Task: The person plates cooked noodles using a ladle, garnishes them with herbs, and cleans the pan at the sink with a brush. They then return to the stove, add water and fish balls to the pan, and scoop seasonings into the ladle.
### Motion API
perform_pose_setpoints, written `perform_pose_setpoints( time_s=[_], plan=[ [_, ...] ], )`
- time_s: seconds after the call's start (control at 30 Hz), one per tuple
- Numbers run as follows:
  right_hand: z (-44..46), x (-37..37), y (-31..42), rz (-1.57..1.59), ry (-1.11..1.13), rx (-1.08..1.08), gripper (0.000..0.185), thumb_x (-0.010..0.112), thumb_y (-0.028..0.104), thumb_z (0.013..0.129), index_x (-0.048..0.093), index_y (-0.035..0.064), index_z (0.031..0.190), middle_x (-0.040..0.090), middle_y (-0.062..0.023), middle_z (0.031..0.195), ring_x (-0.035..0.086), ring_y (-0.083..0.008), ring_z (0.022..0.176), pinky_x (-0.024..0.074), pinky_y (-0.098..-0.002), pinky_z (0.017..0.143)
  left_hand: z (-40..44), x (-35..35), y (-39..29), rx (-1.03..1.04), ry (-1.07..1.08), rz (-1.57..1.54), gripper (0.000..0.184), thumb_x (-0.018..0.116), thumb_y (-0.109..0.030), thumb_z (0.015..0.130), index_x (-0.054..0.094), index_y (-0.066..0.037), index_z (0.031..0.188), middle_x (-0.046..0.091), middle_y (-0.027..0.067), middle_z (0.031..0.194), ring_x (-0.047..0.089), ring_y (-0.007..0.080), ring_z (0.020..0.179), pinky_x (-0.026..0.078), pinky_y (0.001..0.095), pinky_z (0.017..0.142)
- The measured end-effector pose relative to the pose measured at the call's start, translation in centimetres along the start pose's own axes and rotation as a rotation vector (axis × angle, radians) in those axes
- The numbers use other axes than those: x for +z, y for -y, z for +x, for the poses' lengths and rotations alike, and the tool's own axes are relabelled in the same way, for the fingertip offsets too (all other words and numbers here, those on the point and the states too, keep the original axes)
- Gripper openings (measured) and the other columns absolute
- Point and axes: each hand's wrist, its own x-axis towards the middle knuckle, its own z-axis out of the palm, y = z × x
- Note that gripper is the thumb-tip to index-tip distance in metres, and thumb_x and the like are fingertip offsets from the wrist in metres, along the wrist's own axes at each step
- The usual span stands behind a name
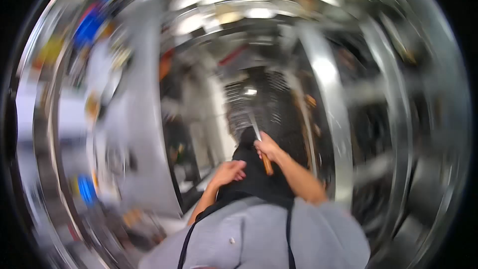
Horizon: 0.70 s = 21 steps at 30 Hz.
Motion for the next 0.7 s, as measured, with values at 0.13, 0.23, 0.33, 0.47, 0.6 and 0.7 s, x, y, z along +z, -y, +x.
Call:
perform_pose_setpoints(
  time_s=[0.13, 0.23, 0.33, 0.47, 0.6, 0.7],
  plan=[
    [-7.5, -3.8, 1.1, -0.221, -0.102, -0.251, 0.034, 0.057, 0.011, 0.087, 0.050, 0.0058, 0.120, 0.052, -0.0067, 0.066, 0.050, -0.0136, 0.046, 0.0432, -0.0310, 0.038, 6.3, -10.2, -1.2, -0.069, -0.163, 0.262, 0.048, 0.052, -0.041, 0.101, 0.063, 0.005, 0.093, 0.067, 0.0111, 0.072, 0.063, 0.0163, 0.057, 0.049, 0.0281, 0.052],
    [-12.2, -2.8, -5.2, -0.397, -0.698, -0.595, 0.027, 0.059, 0.021, 0.090, 0.052, 0.0069, 0.111, 0.063, -0.0174, 0.076, 0.063, -0.0351, 0.063, 0.0481, -0.0446, 0.055, 14.0, -18.2, -0.1, 0.153, -0.023, 0.684, 0.057, 0.056, -0.047, 0.096, 0.064, 0.007, 0.084, 0.065, 0.0141, 0.065, 0.066, 0.0207, 0.059, 0.051, 0.0348, 0.056],
    [-17.4, 0.1, -9.1, -0.152, -1.035, -0.448, 0.035, 0.064, 0.031, 0.091, 0.054, 0.0043, 0.110, 0.063, -0.0205, 0.079, 0.063, -0.0409, 0.075, 0.0468, -0.0469, 0.067, 15.5, -12.8, -6.9, 0.333, 0.262, 1.144, 0.053, 0.057, -0.045, 0.095, 0.066, 0.007, 0.088, 0.067, 0.0161, 0.068, 0.068, 0.0248, 0.065, 0.052, 0.0376, 0.063],
    [-20.2, -2.2, -14.2, 0.203, -1.687, -0.311, 0.030, 0.065, 0.026, 0.091, 0.049, 0.0040, 0.104, 0.064, -0.0244, 0.079, 0.062, -0.0467, 0.080, 0.0458, -0.0531, 0.067, 11.5, 8.0, -11.0, 0.621, 0.539, 1.287, 0.045, 0.058, -0.042, 0.095, 0.065, 0.002, 0.096, 0.065, 0.0186, 0.079, 0.065, 0.0301, 0.075, 0.051, 0.0420, 0.074],
    [-26.5, -8.3, -21.5, 0.311, -1.921, -0.143, 0.030, 0.059, 0.022, 0.093, 0.049, 0.0010, 0.112, 0.065, -0.0272, 0.084, 0.062, -0.0493, 0.086, 0.0493, -0.0557, 0.074, 7.8, 20.5, -6.0, 0.516, 0.689, 0.844, 0.035, 0.059, -0.032, 0.098, 0.064, 0.002, 0.103, 0.065, 0.0091, 0.076, 0.064, 0.0150, 0.075, 0.053, 0.0320, 0.068],
    [-32.4, -12.9, -27.4, 0.381, -2.007, -0.083, 0.035, 0.060, 0.022, 0.092, 0.050, 0.0033, 0.120, 0.065, -0.0267, 0.081, 0.062, -0.0492, 0.083, 0.0493, -0.0574, 0.073, 5.0, 25.9, -1.4, 0.555, 0.707, 0.905, 0.034, 0.058, -0.029, 0.099, 0.063, 0.003, 0.106, 0.065, 0.0077, 0.080, 0.063, 0.0123, 0.074, 0.053, 0.0278, 0.068]
  ],
)
